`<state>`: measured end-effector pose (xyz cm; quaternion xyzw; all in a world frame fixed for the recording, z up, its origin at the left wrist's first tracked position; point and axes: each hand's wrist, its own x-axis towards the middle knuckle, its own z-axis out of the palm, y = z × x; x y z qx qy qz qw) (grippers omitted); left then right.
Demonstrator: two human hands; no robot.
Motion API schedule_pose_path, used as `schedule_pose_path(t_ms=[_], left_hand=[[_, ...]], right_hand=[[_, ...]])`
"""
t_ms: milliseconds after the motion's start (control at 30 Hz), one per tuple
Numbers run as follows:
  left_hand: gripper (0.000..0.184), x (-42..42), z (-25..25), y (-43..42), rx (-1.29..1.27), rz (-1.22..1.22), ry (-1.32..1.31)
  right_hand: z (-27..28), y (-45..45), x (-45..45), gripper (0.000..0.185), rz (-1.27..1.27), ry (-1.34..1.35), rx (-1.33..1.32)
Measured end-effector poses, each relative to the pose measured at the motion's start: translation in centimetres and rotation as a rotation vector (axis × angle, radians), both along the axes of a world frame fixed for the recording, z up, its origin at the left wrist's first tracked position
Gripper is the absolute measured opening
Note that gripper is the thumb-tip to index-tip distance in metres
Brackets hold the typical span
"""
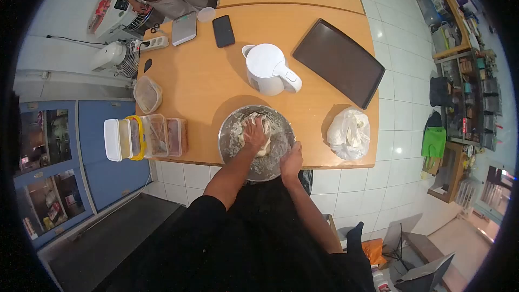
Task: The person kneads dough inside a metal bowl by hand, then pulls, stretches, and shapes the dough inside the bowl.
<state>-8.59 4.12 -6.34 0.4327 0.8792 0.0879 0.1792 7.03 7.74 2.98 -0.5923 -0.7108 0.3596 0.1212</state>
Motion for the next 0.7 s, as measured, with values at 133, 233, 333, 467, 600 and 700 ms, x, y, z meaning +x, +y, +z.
schedule_pose_path(t_ms=[133, 233, 333, 467, 600, 700], left_hand=[[0.082, -0.4, 1.8, 0.1, -0.002, -0.012, -0.063], [0.085, 0.3, 3.4, -0.3, -0.051, -0.032, -0.085], [0.080, 1.4, 4.6, -1.9, -0.063, -0.064, -0.078], [0.075, 3.7, 4.9, -4.6, 0.018, -0.118, 0.104], [0.067, 5.3, 5.5, -7.2, 0.087, -0.168, 0.112], [0.050, 5.7, 8.9, -7.9, -0.026, -0.114, -0.117]], right_hand=[[-0.4, -0.6, -0.5, 0.020, -0.035, -0.048, 0.034], [-0.4, -0.8, -0.6, 0.021, -0.050, -0.052, 0.077], [-0.5, -0.9, -0.5, 0.020, -0.053, -0.049, 0.076], [-0.2, -1.6, -0.5, 0.021, -0.049, -0.015, 0.077], [0.3, -1.4, -0.7, 0.023, -0.055, -0.018, 0.077], [-0.8, -1.5, -0.5, 0.025, -0.031, -0.080, 0.100]])
